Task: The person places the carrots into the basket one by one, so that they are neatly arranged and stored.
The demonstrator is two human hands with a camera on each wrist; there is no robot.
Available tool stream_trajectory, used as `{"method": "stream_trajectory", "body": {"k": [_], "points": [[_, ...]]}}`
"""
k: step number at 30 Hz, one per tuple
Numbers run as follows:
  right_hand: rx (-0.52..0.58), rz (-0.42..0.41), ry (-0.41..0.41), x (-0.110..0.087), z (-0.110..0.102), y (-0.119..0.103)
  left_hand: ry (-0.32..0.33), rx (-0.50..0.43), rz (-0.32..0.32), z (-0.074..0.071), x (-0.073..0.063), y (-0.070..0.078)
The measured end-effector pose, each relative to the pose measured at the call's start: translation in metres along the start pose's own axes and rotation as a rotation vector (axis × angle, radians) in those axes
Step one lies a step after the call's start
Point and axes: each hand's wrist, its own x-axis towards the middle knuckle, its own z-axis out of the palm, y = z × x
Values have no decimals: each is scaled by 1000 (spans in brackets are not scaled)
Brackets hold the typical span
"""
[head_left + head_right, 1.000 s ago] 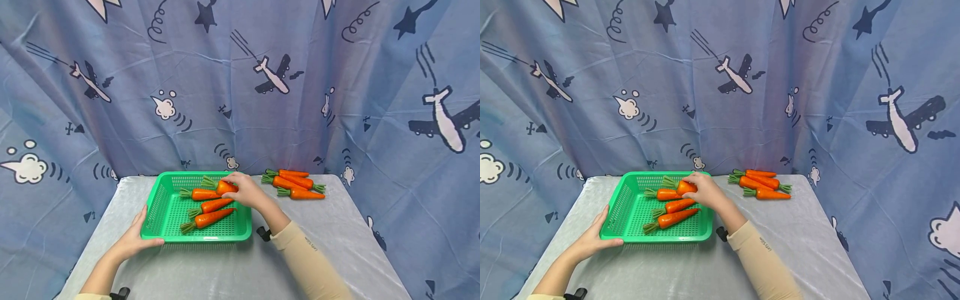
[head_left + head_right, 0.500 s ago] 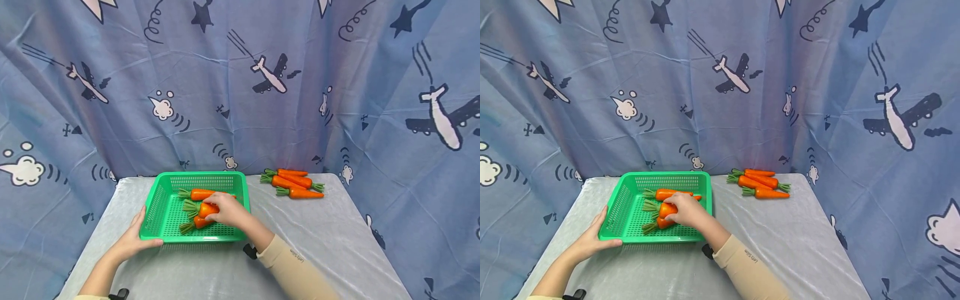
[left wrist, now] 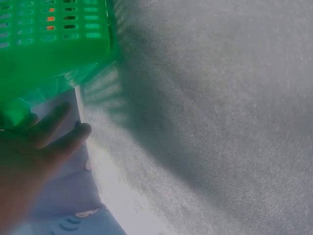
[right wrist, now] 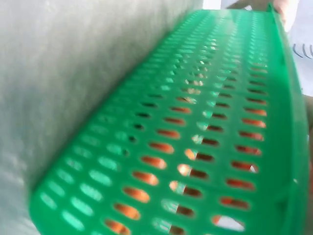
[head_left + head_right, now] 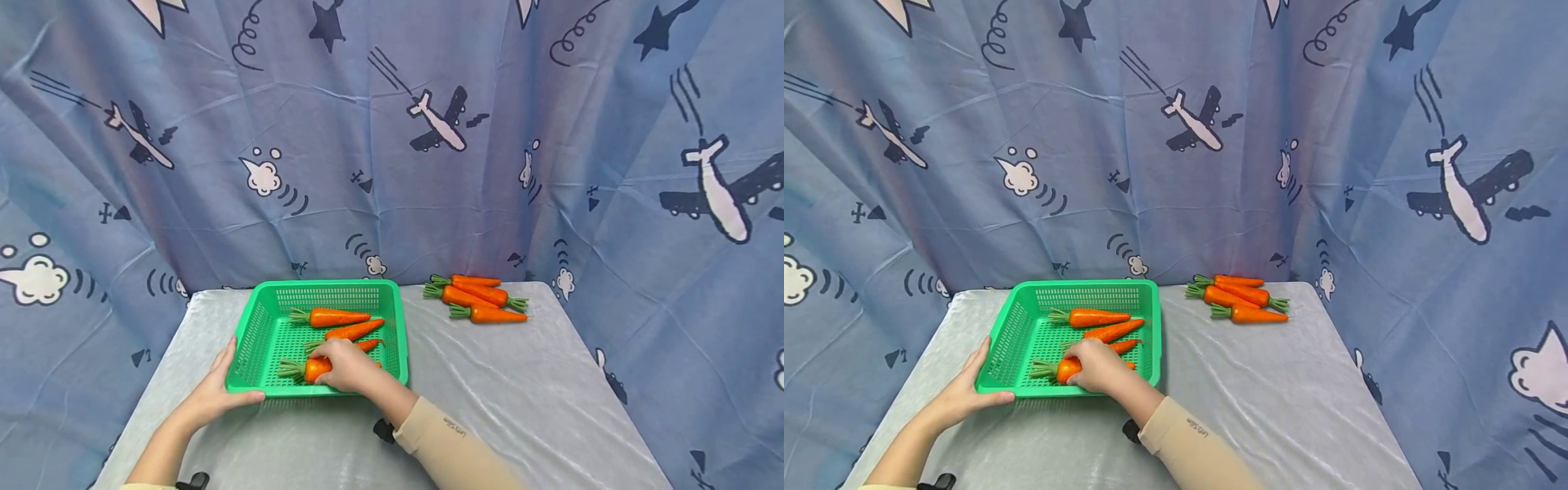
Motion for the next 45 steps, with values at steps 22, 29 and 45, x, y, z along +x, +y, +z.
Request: {"method": "stream_trajectory", "body": {"k": [22, 29, 45], "points": [[140, 97, 4, -1, -5, 6, -1, 4, 5, -1, 0, 1], [190, 103, 27, -9, -37, 9, -4, -4, 5, -1, 0, 0], [212, 146, 117, -27, -101, 58, -2, 13, -7, 0, 0, 1]]}}
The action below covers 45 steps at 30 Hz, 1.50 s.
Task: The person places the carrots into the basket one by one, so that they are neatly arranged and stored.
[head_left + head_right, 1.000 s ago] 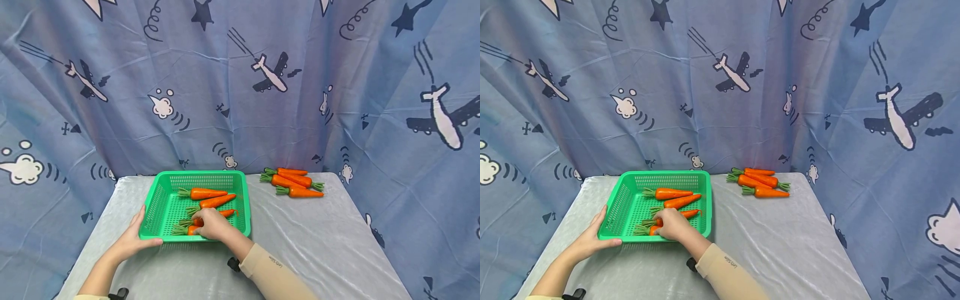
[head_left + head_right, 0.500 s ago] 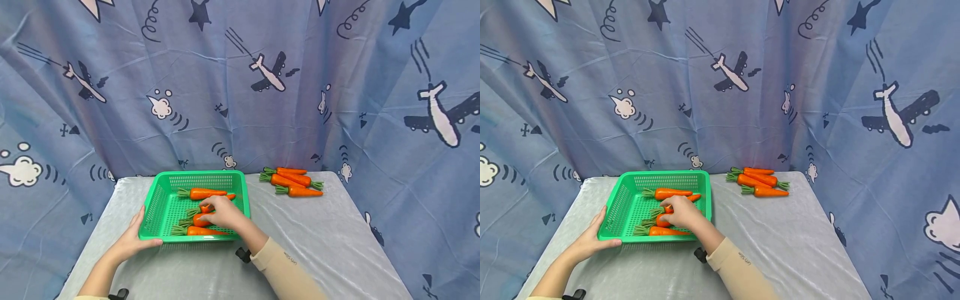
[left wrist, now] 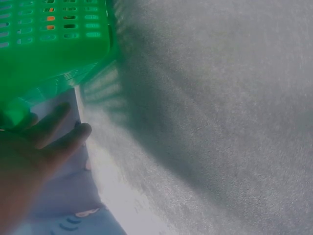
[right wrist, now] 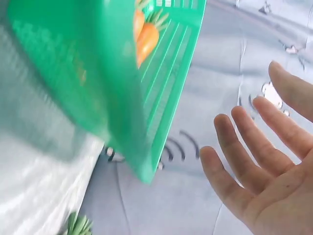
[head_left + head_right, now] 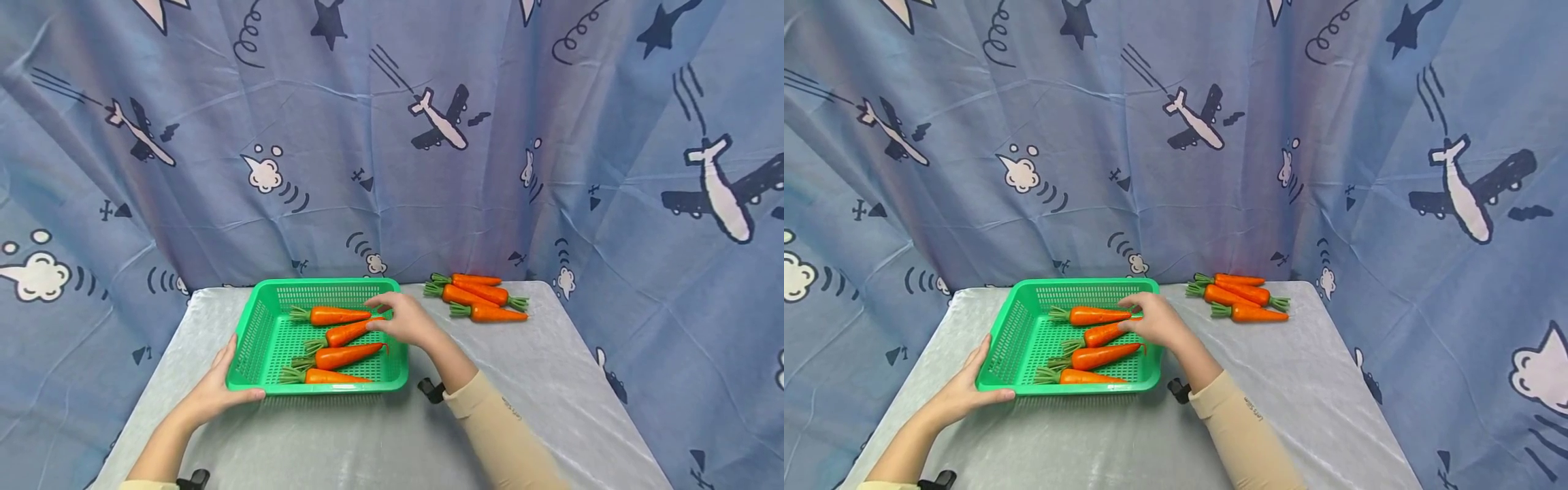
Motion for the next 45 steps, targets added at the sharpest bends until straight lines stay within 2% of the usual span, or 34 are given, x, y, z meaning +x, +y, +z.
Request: {"method": "stream_trajectory", "body": {"k": [10, 14, 21, 27, 32, 36, 45], "points": [[79, 71, 106, -2, -38, 50, -6, 6, -1, 0, 1, 0], [74, 113, 155, -5, -50, 74, -10, 6, 0, -1, 2, 1], [41, 215, 181, -13, -64, 121, -16, -16, -9, 2, 1, 1], [9, 326, 244, -24, -68, 156, -8, 2, 3, 1, 3, 2], [-6, 384, 304, -30, -67, 186, -8, 12, 7, 1, 4, 2], [-67, 419, 331, -33, -65, 209, -16, 5, 2, 2, 5, 2], [-249, 393, 359, -33, -57, 235, -17, -13, -10, 2, 0, 1]]}}
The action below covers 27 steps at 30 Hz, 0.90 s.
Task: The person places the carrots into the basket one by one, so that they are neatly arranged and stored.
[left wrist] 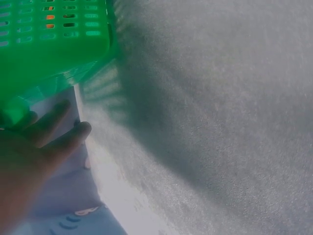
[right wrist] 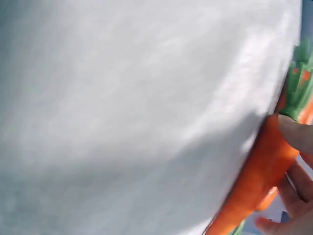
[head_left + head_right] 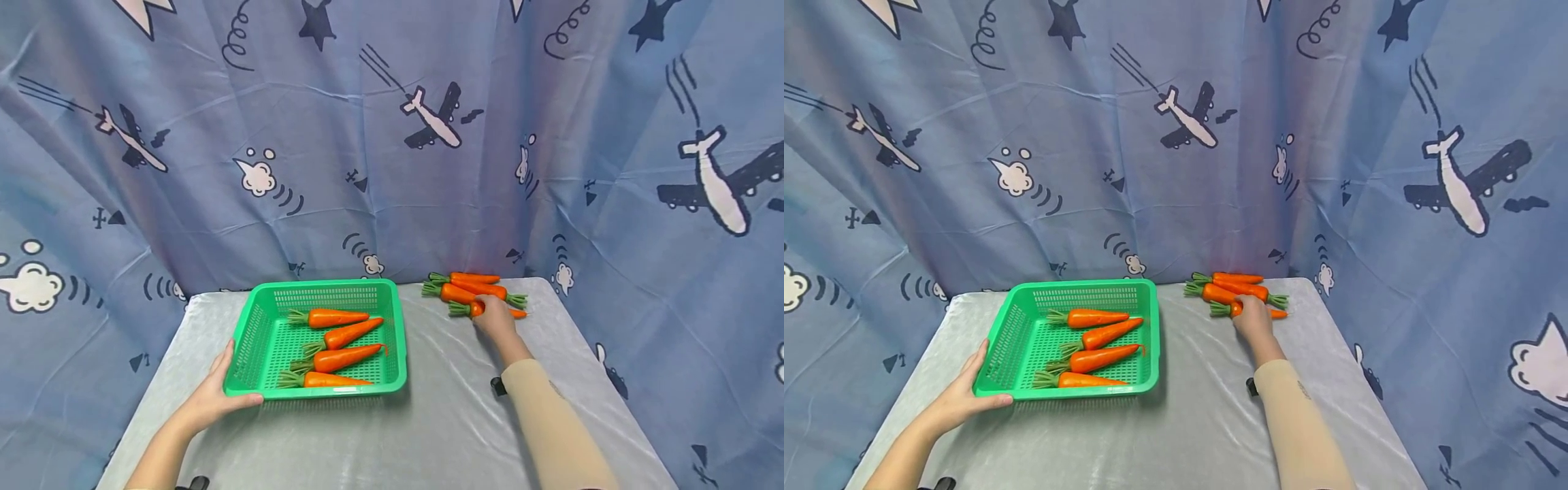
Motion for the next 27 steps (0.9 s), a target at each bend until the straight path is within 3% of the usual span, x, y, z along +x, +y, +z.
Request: {"method": "stream_trajectory", "body": {"k": [5, 15, 22, 27], "points": [[-70, -10, 20, -2, 4, 8, 9, 15, 10, 0, 1, 0], [-105, -68, -90, -1, 2, 9, 10, 11, 5, 0, 2, 0], [-18, -62, -108, 1, -3, -10, 15, 8, 11, 0, 1, 0], [27, -89, -54, 2, -10, -33, 23, 12, 14, 0, 1, -2]]}}
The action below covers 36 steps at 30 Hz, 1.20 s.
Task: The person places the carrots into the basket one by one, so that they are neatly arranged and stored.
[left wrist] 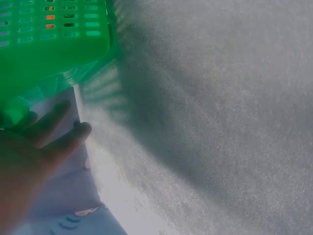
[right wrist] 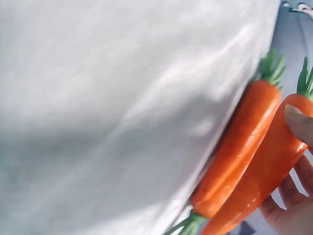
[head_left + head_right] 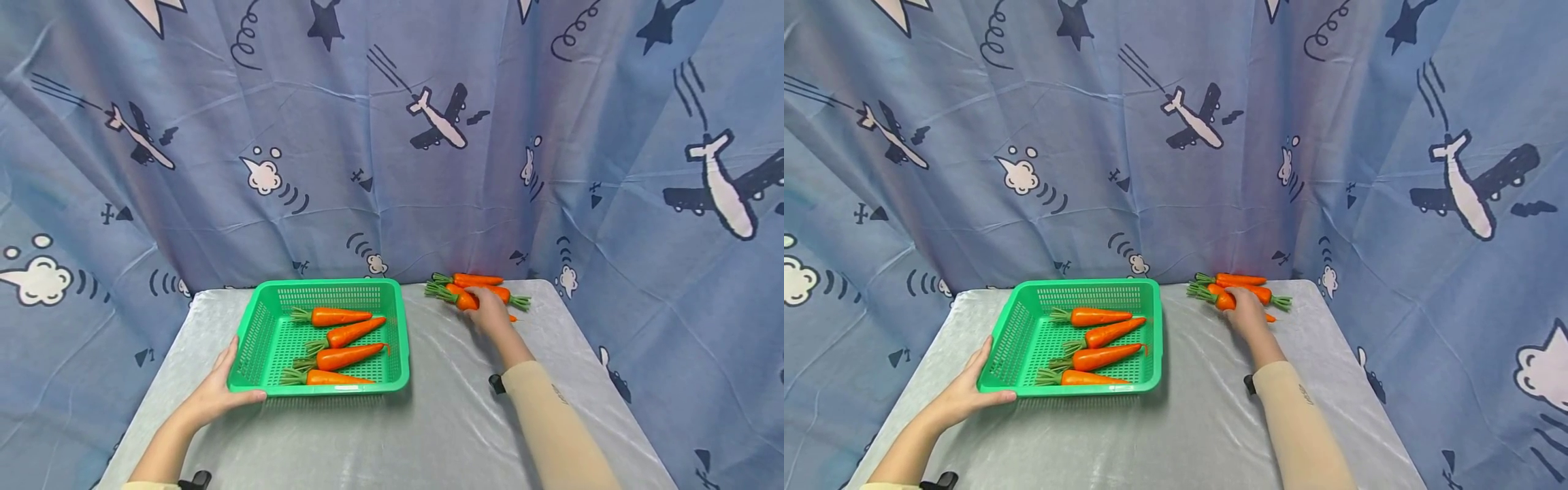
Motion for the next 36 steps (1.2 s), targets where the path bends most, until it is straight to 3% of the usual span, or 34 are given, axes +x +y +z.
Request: {"method": "stream_trajectory", "body": {"k": [5, 14, 36], "points": [[27, -75, 48, 1, -7, -24, 6, 1, 6, 0, 0, 0], [74, -169, 63, 3, -18, -73, -3, -3, -4, 0, 1, 0], [108, -327, 76, 4, -7, -162, -10, -10, -13, 0, -1, 2]]}}
